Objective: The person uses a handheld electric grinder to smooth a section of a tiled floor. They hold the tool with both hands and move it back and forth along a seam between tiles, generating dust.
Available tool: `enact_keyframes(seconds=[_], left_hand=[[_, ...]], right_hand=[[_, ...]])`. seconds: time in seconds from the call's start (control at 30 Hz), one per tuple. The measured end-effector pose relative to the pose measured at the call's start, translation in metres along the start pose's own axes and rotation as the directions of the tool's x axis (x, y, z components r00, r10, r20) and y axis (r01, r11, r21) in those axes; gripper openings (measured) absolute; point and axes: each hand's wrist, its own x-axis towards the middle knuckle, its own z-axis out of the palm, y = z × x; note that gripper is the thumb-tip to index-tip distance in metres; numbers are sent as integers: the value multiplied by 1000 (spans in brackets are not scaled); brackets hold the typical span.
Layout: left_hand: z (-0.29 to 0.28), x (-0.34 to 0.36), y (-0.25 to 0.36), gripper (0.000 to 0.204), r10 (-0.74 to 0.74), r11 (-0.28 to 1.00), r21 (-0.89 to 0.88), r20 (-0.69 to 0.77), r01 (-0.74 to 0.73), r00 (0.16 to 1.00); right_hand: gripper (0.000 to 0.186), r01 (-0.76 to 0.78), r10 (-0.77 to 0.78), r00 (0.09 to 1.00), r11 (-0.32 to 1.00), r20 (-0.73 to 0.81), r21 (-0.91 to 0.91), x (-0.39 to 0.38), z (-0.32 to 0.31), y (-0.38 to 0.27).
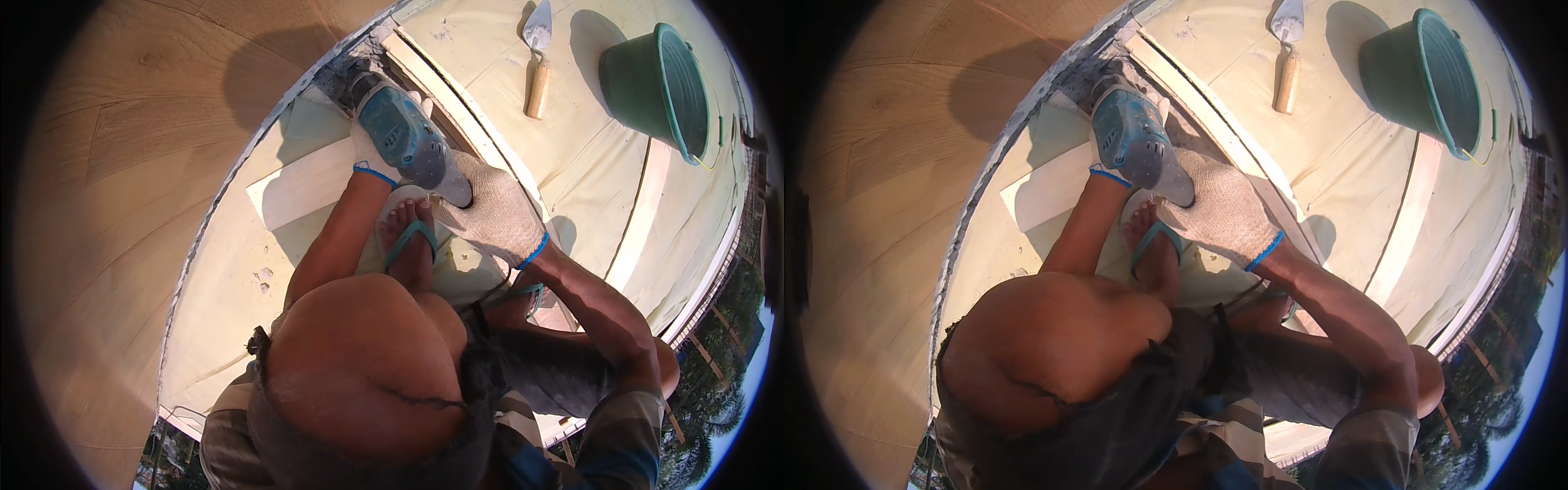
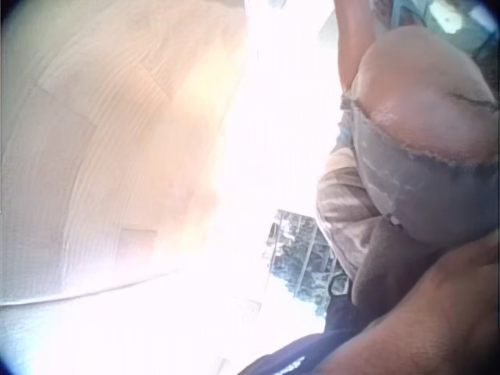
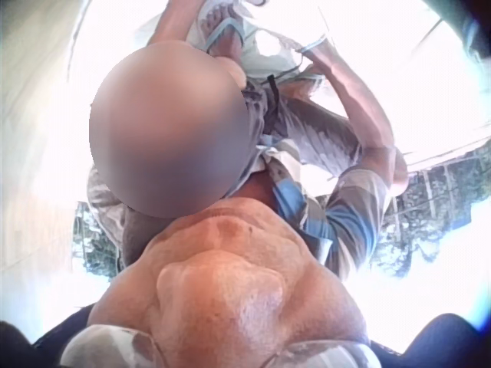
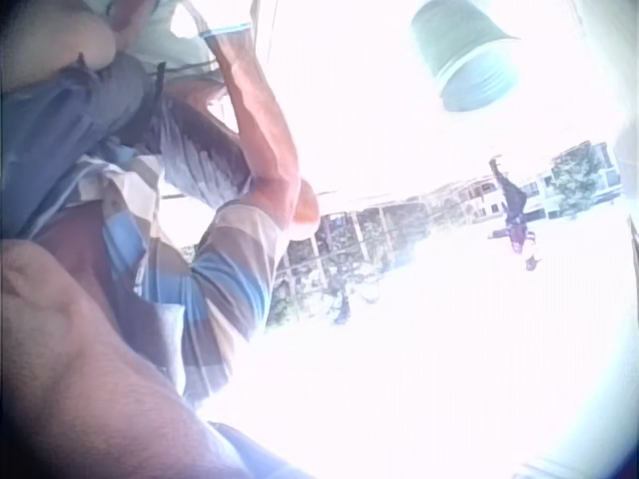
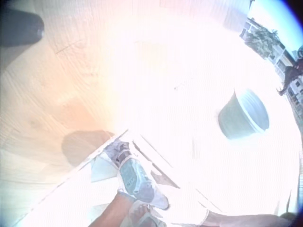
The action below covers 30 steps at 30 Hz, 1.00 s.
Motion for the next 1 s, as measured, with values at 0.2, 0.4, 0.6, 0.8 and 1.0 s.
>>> enact_keyframes(seconds=[0.2, 0.4, 0.6, 0.8, 1.0], left_hand=[[-36, 31, 31, 44, -44, 996, 79, 115, 35, 992], [15, -4, 57, 40, -329, 374, -828, 303, 418, 894], [16, -33, 59, 38, -368, 331, -842, 301, 426, 880], [17, -29, 62, 36, -348, 450, -775, 304, 443, 887], [39, 1, 73, 33, -109, 993, 66, 217, 97, 970]], right_hand=[[42, 68, -72, 996, 995, -49, -79, 33, 17, -17], [44, -49, 47, 999, 994, -19, -98, -17, -39, -42], [59, -28, 30, 998, 999, 57, -38, -48, -41, 8], [58, 17, -17, 998, 1000, 54, 0, -47, -43, 20], [60, 8, -7, 999, 999, -39, 42, -28, -28, 38]])
